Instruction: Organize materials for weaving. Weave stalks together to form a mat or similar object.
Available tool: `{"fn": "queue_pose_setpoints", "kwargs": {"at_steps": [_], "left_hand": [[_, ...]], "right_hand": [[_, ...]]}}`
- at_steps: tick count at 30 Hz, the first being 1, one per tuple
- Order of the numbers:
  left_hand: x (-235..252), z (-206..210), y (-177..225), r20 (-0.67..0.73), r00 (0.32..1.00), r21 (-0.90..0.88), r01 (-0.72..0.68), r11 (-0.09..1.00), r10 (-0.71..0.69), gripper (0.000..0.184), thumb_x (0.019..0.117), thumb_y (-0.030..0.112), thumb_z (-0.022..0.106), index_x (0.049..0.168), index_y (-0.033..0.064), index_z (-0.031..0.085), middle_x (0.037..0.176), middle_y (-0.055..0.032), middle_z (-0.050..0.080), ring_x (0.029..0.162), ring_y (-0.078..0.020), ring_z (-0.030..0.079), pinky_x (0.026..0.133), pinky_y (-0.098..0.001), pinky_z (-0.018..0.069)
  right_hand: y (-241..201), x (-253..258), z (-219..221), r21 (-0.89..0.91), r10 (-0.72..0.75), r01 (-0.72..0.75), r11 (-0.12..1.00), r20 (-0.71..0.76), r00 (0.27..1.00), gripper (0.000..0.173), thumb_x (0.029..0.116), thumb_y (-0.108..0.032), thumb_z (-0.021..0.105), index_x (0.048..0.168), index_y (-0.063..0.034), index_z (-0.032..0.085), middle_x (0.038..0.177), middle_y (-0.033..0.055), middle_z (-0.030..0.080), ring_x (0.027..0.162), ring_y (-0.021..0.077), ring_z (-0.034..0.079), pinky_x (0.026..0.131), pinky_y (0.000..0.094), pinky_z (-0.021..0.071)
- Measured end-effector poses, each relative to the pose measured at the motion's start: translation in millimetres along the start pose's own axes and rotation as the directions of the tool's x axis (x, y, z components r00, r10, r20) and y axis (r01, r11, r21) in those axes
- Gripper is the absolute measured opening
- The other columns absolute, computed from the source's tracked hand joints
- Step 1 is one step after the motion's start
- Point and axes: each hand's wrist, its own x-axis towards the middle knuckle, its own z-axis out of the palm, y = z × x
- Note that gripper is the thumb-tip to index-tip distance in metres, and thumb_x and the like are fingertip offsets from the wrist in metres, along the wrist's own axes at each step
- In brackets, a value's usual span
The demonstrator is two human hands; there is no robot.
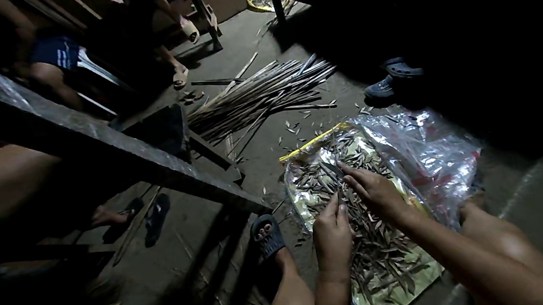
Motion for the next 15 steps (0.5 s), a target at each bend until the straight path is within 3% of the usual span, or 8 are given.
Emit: {"fn": "queue_pose_setpoints", "kwargs": {"at_steps": [6,10,15], "left_hand": [[-7,2,2,0.055,0.998,0.013,0.030,0.999,-0.031,0.034,0.1078,0.010,0.049,0.138,0.0005,0.061,0.085,-0.0083,0.067,0.056,-0.0087,0.058,0.054,-0.0244,0.0506],[-10,2,3,0.088,0.995,0.029,0.040,0.999,-0.042,0.034,0.1080,0.011,0.049,0.138,0.0008,0.061,0.084,-0.0079,0.066,0.055,-0.0086,0.057,0.054,-0.0245,0.0515],[-15,6,7,0.145,0.988,0.045,0.046,0.998,-0.052,0.034,0.1075,0.012,0.051,0.139,0.0023,0.061,0.095,-0.0110,0.070,0.058,-0.0097,0.058,0.056,-0.0267,0.0512]], "right_hand": [[9,17,-12,0.130,0.090,-0.094,0.987,0.039,0.995,0.047,0.1121,-0.031,0.034,0.152,-0.0113,0.049,0.134,0.0218,0.064,0.123,0.0392,0.061,0.105,0.0577,0.0437],[22,27,-15,0.225,0.149,-0.143,0.964,-0.008,0.989,0.047,0.1122,-0.031,0.035,0.151,-0.0101,0.050,0.131,0.0219,0.065,0.121,0.0378,0.062,0.105,0.0568,0.0429],[36,35,-21,0.272,0.194,-0.165,0.948,-0.084,0.977,0.046,0.1121,-0.029,0.037,0.151,-0.0069,0.050,0.138,0.0226,0.061,0.126,0.0390,0.059,0.108,0.0578,0.0406]]}}
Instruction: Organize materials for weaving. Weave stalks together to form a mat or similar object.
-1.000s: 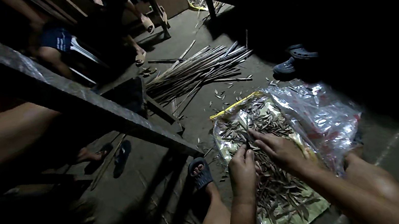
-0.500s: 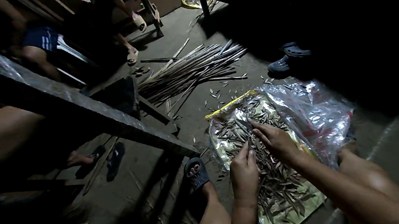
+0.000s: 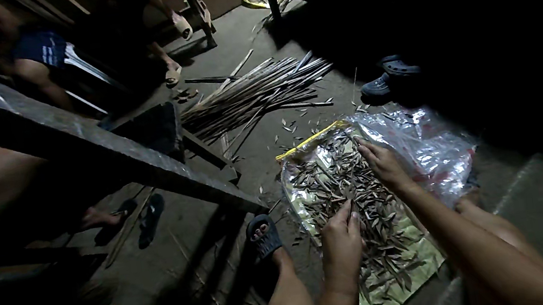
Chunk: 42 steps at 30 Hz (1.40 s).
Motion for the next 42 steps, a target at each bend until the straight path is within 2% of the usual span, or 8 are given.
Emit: {"fn": "queue_pose_setpoints", "kwargs": {"at_steps": [6,8,11,13,18,26,31,42], "left_hand": [[-12,3,0,0.103,0.994,-0.016,0.035,0.999,-0.033,0.033,0.1073,0.013,0.051,0.137,0.0040,0.063,0.094,-0.0091,0.069,0.059,-0.0091,0.058,0.057,-0.0264,0.0518],[-15,1,-2,0.104,0.994,-0.061,0.046,0.997,-0.039,0.033,0.1071,0.011,0.051,0.136,0.0028,0.062,0.091,-0.0083,0.068,0.056,-0.0080,0.057,0.054,-0.0250,0.0511],[-12,-6,-10,0.051,0.998,-0.154,0.053,0.987,-0.046,0.033,0.1074,0.010,0.050,0.136,-0.0002,0.061,0.081,-0.0052,0.065,0.052,-0.0069,0.057,0.050,-0.0223,0.0508],[-10,-11,-15,0.016,0.999,-0.204,0.043,0.978,-0.041,0.030,0.1073,0.010,0.049,0.132,-0.0020,0.062,0.077,-0.0038,0.066,0.050,-0.0053,0.057,0.048,-0.0207,0.0503],[-11,-11,-14,0.042,0.997,-0.290,0.071,0.954,-0.061,0.027,0.1077,0.009,0.048,0.129,-0.0031,0.061,0.075,-0.0016,0.064,0.049,-0.0047,0.056,0.046,-0.0198,0.0497],[-10,-13,-8,0.129,0.990,-0.393,0.110,0.913,-0.063,0.027,0.1074,0.008,0.048,0.129,-0.0027,0.061,0.074,-0.0013,0.064,0.047,-0.0038,0.053,0.043,-0.0180,0.0472],[-9,-9,-7,0.156,0.987,-0.415,0.111,0.903,-0.049,0.027,0.1072,0.006,0.048,0.129,-0.0032,0.061,0.073,-0.0013,0.064,0.046,-0.0036,0.053,0.043,-0.0176,0.0471],[-1,-9,1,0.160,0.979,-0.421,0.183,0.888,-0.126,0.016,0.1071,0.009,0.051,0.115,-0.0023,0.060,0.073,-0.0034,0.064,0.050,-0.0072,0.060,0.047,-0.0208,0.0532]], "right_hand": [[17,15,-20,0.080,0.084,-0.074,0.994,-0.128,0.988,0.044,0.1120,-0.024,0.038,0.148,-0.0028,0.052,0.134,0.0247,0.063,0.119,0.0370,0.062,0.104,0.0554,0.0439],[15,16,-29,0.169,0.181,-0.151,0.974,-0.175,0.968,0.043,0.1123,-0.025,0.038,0.148,-0.0061,0.052,0.112,0.0176,0.067,0.085,0.0226,0.059,0.078,0.0411,0.0484],[-3,7,-26,0.467,0.348,-0.283,0.838,-0.056,0.936,0.041,0.1120,-0.034,0.039,0.141,-0.0127,0.058,0.068,0.0000,0.047,0.049,0.0079,0.040,0.045,0.0245,0.0359],[-21,-4,-15,0.599,0.380,-0.377,0.706,0.128,0.916,0.030,0.1094,-0.037,0.045,0.108,-0.0118,0.059,0.059,-0.0058,0.041,0.042,0.0029,0.038,0.039,0.0182,0.0338],[-41,-30,0,0.521,0.226,-0.437,0.733,0.419,0.879,0.011,0.1003,-0.012,0.063,0.106,-0.0021,0.062,0.065,-0.0049,0.051,0.045,0.0002,0.040,0.042,0.0157,0.0355],[-41,-22,-14,0.461,0.251,-0.334,0.822,0.234,0.939,0.007,0.0983,-0.007,0.064,0.096,-0.0004,0.063,0.064,-0.0030,0.050,0.046,0.0014,0.039,0.044,0.0170,0.0346],[-33,-11,-24,0.601,0.323,-0.343,0.722,0.146,0.935,0.013,0.1028,-0.011,0.059,0.093,-0.0018,0.061,0.058,-0.0031,0.048,0.043,0.0017,0.041,0.041,0.0160,0.0360],[-45,-36,-11,0.491,0.205,-0.389,0.779,0.388,0.899,0.010,0.1045,-0.011,0.055,0.101,-0.0025,0.058,0.066,-0.0045,0.050,0.048,0.0006,0.043,0.045,0.0159,0.0376]]}}
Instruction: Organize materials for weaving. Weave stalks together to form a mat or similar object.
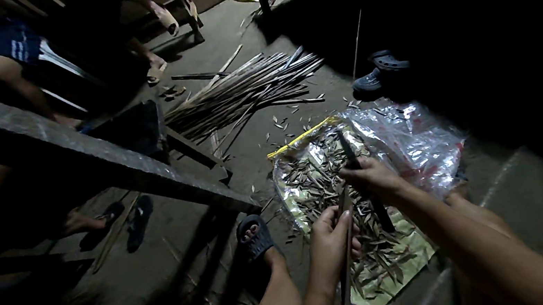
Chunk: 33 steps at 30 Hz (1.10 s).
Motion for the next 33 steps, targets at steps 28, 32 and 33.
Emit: {"fn": "queue_pose_setpoints", "kwargs": {"at_steps": [28,32,33], "left_hand": [[11,-30,14,-0.217,0.975,-0.156,-0.082,0.984,0.047,0.010,0.1017,-0.004,0.052,0.109,-0.0046,0.059,0.072,-0.0052,0.062,0.047,-0.0058,0.056,0.043,-0.0190,0.0491],[8,-31,18,-0.163,0.987,-0.259,-0.036,0.965,-0.007,0.009,0.1049,0.005,0.053,0.107,-0.0026,0.057,0.069,-0.0047,0.062,0.045,-0.0041,0.055,0.041,-0.0161,0.0457],[7,-31,19,-0.154,0.988,-0.275,-0.027,0.961,-0.017,0.009,0.1050,0.005,0.053,0.107,-0.0024,0.057,0.069,-0.0050,0.062,0.045,-0.0041,0.055,0.041,-0.0160,0.0456]], "right_hand": [[34,-10,21,-0.452,-0.342,0.438,0.777,0.281,0.897,0.050,0.1091,-0.029,0.038,0.150,-0.0017,0.048,0.105,0.0122,0.066,0.087,0.0148,0.059,0.083,0.0360,0.0492],[35,-10,17,-0.615,-0.481,0.537,0.577,0.275,0.832,0.045,0.1091,-0.025,0.042,0.148,-0.0055,0.054,0.131,0.0187,0.067,0.112,0.0332,0.067,0.097,0.0538,0.0503],[37,-10,18,-0.642,-0.529,0.556,0.528,0.263,0.807,0.043,0.1082,-0.023,0.045,0.146,-0.0066,0.056,0.127,0.0181,0.069,0.107,0.0334,0.069,0.093,0.0536,0.0526]]}}
